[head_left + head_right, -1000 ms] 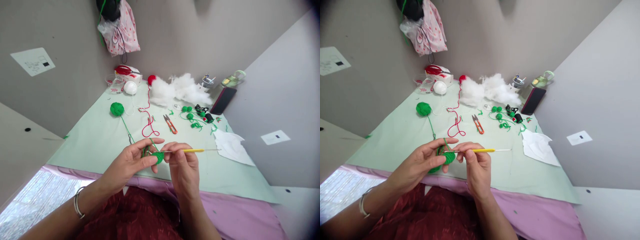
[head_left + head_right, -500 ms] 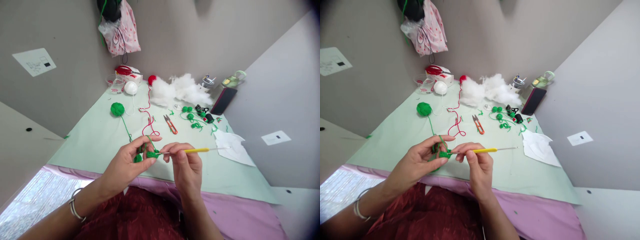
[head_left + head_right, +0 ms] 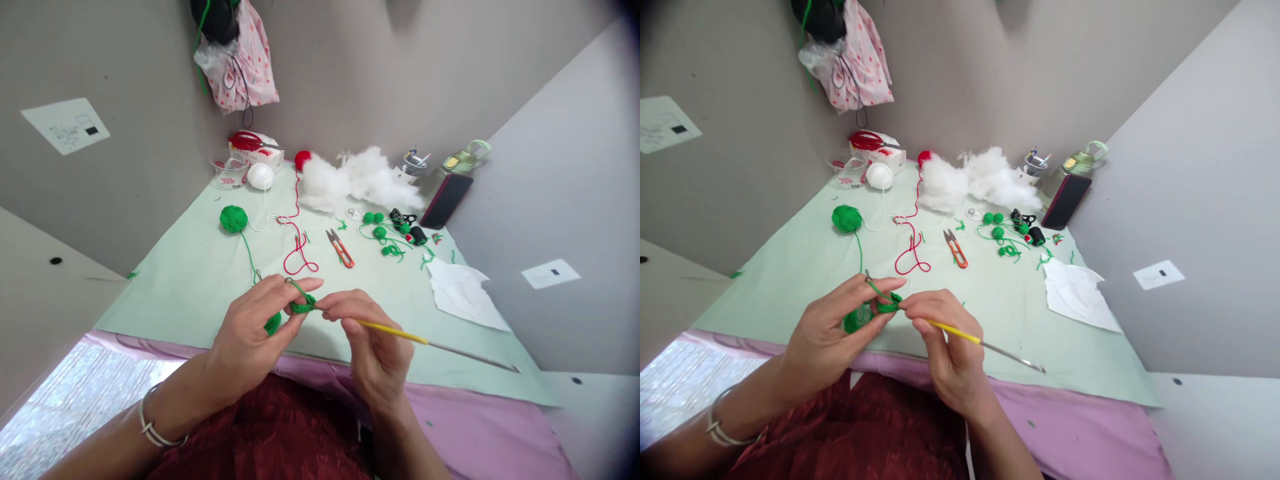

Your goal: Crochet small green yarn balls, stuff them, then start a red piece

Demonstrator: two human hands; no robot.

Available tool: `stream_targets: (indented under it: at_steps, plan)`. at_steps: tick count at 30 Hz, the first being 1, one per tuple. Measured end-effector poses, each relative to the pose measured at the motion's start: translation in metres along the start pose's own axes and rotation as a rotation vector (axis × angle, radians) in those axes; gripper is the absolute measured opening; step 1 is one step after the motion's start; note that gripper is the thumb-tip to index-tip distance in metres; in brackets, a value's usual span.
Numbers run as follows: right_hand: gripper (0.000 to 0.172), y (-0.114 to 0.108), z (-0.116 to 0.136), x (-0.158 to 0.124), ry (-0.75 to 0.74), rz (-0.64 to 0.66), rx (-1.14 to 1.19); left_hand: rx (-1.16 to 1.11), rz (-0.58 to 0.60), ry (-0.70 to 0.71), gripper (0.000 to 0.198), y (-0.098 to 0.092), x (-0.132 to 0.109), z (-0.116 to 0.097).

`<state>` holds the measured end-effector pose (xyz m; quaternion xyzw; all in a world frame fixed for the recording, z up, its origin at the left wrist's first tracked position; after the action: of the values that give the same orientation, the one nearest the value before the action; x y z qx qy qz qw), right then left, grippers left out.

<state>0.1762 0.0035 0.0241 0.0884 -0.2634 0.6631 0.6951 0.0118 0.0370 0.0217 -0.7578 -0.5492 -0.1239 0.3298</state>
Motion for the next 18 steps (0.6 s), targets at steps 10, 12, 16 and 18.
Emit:
stream_targets:
  at_steps: [10,12,16,18]
  plan:
    - [0.023,0.005,0.004,-0.005,-0.148,-0.084,-0.011,-0.016,-0.101,0.001,0.035,-0.002,0.0,-0.003]
    - [0.023,0.005,0.005,-0.005,-0.169,-0.089,-0.007,-0.044,-0.096,0.002,0.035,-0.001,0.0,-0.003]
    - [0.024,0.004,0.005,-0.008,-0.207,-0.06,-0.027,0.024,-0.121,0.094,0.038,-0.002,-0.001,-0.007]
    - [0.026,0.004,0.005,-0.008,-0.186,-0.006,-0.02,0.108,-0.119,0.206,0.042,-0.002,-0.002,-0.013]
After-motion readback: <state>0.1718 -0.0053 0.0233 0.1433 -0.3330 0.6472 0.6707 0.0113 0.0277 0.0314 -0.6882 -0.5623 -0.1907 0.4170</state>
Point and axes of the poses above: each hand's wrist, its own x-axis towards the middle knuckle, its own y-axis out of the palm, z = x × y, the point moved 5 cm from there along x, towards the middle knuckle, and after that the axes turned 9 degrees about y, right-handed, at the moved point
